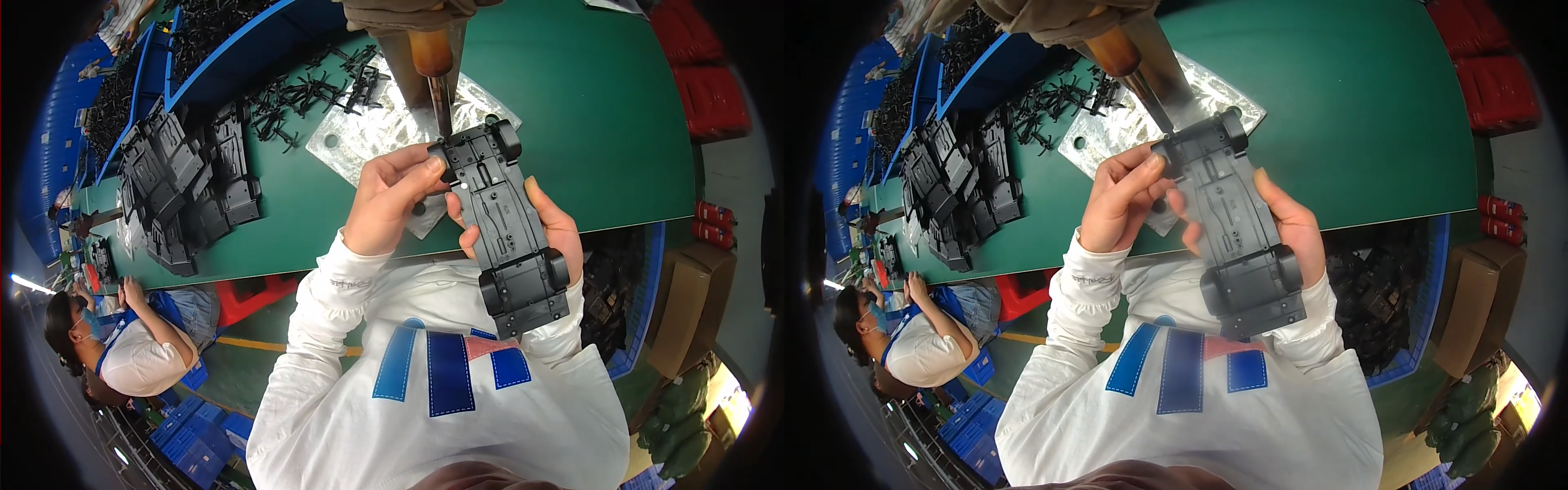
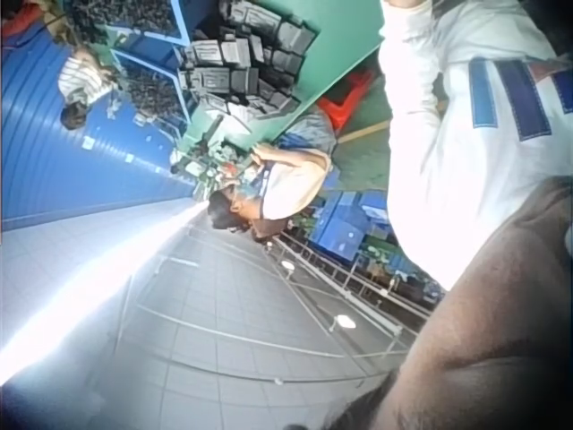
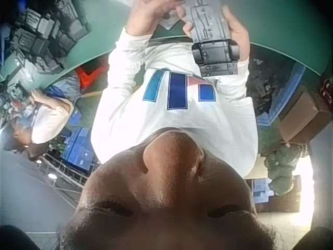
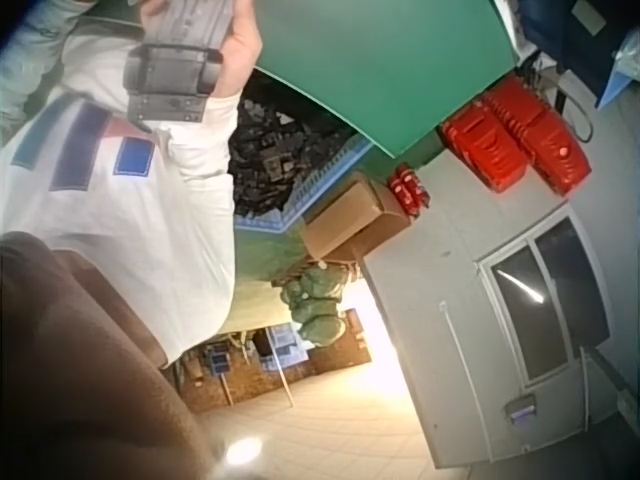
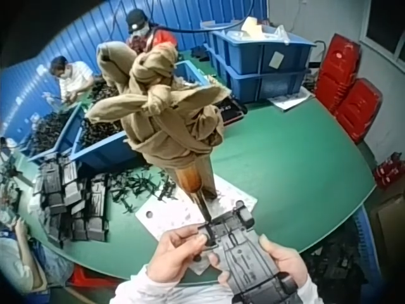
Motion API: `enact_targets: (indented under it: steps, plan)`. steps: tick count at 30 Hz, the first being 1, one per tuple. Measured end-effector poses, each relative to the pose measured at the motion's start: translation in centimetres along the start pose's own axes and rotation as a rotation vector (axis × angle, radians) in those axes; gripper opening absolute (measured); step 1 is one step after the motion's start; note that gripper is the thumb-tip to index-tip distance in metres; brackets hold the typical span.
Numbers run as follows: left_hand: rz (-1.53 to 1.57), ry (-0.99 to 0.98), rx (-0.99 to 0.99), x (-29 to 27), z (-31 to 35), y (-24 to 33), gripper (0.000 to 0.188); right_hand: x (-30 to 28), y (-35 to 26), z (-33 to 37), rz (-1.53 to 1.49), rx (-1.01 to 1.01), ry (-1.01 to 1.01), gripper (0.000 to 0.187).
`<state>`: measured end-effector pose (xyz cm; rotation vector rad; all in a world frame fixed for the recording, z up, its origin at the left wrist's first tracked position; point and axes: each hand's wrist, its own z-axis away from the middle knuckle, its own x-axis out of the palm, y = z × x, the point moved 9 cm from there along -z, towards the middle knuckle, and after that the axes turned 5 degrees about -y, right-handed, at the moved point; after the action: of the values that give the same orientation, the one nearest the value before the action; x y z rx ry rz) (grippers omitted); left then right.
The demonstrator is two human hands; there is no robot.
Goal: Assembling plastic components onto a toy car chassis using an automated screwdriver.
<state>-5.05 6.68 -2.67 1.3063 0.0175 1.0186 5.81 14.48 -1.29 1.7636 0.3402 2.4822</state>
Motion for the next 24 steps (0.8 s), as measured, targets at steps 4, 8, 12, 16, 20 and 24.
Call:
enact_targets:
  steps: [4,8,12,16,20,24]
  plan:
    - [0.019,0.024,-0.010,-0.19,-0.08,-0.07,0.029,-0.06,0.00,-0.07,-0.006,-0.007,0.013,0.056]
    - [0.014,0.015,-0.003,-0.12,0.02,0.08,0.031,-0.08,0.00,-0.18,0.016,-0.017,0.041,0.055]
    - [0.019,0.003,-0.004,-0.09,0.17,0.19,0.030,-0.57,-0.15,-0.18,0.042,-0.030,0.067,0.054]
    - [0.023,-0.005,-0.003,0.23,0.07,0.37,0.029,-0.38,-0.27,-0.12,0.064,-0.043,0.068,0.054]
    - [0.017,0.004,-0.003,-0.05,0.00,0.15,0.029,-0.19,-0.24,-0.13,0.048,-0.040,0.059,0.054]
    - [-0.006,0.005,0.003,-0.11,-0.10,0.12,0.031,-0.07,-0.20,-0.12,0.025,-0.033,0.063,0.055]
